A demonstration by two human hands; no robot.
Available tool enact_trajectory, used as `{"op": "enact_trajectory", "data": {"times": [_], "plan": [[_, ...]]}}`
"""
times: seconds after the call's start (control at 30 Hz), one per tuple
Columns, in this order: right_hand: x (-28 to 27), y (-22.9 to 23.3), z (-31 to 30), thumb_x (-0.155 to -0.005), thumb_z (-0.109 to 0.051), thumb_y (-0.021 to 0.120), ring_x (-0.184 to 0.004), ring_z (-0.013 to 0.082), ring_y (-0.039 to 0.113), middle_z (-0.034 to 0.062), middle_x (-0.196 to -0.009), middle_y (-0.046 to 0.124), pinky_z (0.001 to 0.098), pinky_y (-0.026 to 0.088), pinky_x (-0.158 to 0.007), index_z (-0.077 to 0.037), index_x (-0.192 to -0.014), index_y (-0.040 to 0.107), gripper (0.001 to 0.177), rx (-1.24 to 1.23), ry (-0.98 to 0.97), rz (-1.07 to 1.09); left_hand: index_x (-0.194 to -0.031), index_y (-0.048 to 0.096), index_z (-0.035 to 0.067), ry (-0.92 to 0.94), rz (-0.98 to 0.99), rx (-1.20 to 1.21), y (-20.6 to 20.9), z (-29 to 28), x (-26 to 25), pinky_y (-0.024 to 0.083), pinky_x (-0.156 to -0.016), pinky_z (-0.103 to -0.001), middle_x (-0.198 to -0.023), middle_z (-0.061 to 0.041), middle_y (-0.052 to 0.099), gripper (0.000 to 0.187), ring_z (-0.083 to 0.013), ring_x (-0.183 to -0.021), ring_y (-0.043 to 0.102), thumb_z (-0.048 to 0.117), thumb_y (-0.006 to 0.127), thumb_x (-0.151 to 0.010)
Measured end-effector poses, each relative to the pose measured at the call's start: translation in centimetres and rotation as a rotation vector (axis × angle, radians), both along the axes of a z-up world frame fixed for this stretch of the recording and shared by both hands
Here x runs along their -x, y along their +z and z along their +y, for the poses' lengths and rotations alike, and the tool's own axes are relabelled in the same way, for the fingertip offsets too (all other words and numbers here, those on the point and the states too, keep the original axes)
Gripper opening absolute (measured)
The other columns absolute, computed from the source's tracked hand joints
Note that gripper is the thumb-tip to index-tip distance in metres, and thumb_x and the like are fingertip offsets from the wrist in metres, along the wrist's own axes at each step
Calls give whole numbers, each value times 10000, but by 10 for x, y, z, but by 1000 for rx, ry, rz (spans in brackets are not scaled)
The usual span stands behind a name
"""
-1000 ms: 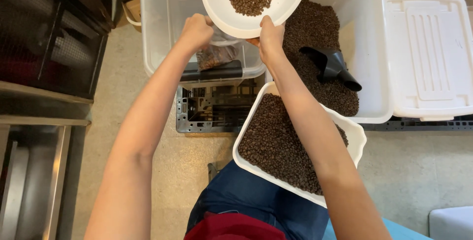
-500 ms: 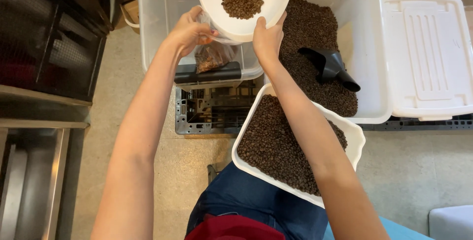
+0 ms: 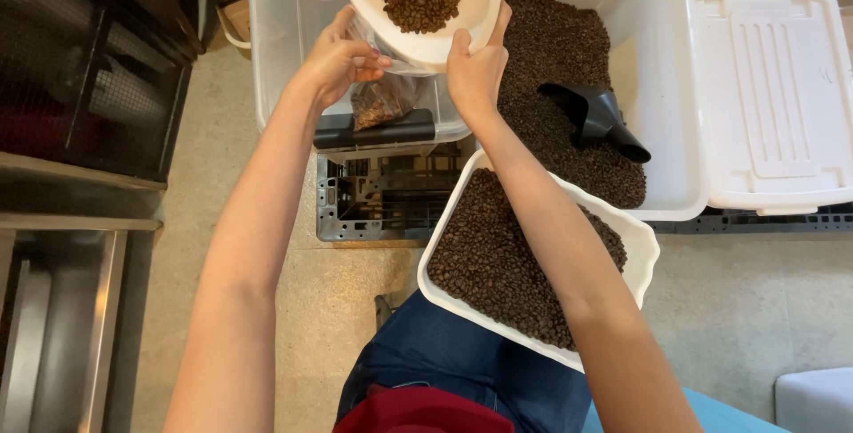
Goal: Sorting roasted coffee beans in a tray, filling a sample bag, and pouring beans from a bowl.
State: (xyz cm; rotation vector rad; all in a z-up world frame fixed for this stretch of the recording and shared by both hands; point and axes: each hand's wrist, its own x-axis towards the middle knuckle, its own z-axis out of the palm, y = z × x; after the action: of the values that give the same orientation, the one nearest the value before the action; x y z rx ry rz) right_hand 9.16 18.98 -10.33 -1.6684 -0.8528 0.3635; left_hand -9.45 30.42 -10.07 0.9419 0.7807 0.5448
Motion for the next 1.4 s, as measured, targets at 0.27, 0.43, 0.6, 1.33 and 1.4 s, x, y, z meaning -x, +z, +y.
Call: {"op": "enact_trajectory", "data": {"times": [0.27,0.43,0.6,1.33,1.4], "plan": [[9,-1,-6,-935,-148,448,-839,263,768,158,-1101,741,334,662,-558,-219,-1457,294,549,-111,44,-67,-1639,16,147,66,-25,18,-11,3,4,668,-627,-274,-1283,-336,613,1007,-233,-805,786,-116,577,-845],[12,-4,-10,-924,-223,457,-878,269,764,142,-1175,718,325,693,-567,-237,-1488,282,590,-190,83,-107,-1631,37,162,74,-71,-20,-22,5,7,666,-627,-284,-1631,-328,180,980,-270,-875,801,-129,568,-861],[11,-9,-13,-979,-153,435,-630,194,581,108,-986,698,323,425,-472,-210,-1524,264,574,-259,149,-162,-1627,49,133,91,-43,-54,-18,2,9,667,-615,-287,-1614,-328,284,999,-251,-833,814,-125,588,-827],[3,-36,-9,-1148,-273,551,-829,127,650,71,-1220,663,253,596,-594,-148,-1569,249,533,-551,240,-356,-1444,390,40,9,207,-447,-10,-19,15,684,-608,-290,-1503,-237,430,610,-273,-790,797,-79,519,-860],[0,-30,-3,-1045,-27,458,-1101,271,692,132,-1392,576,317,724,-739,-179,-1555,251,572,-589,194,-188,-1601,82,77,-24,485,-586,8,-30,17,599,-617,-290,-1686,-116,249,881,-176,-652,715,-89,538,-865]]}}
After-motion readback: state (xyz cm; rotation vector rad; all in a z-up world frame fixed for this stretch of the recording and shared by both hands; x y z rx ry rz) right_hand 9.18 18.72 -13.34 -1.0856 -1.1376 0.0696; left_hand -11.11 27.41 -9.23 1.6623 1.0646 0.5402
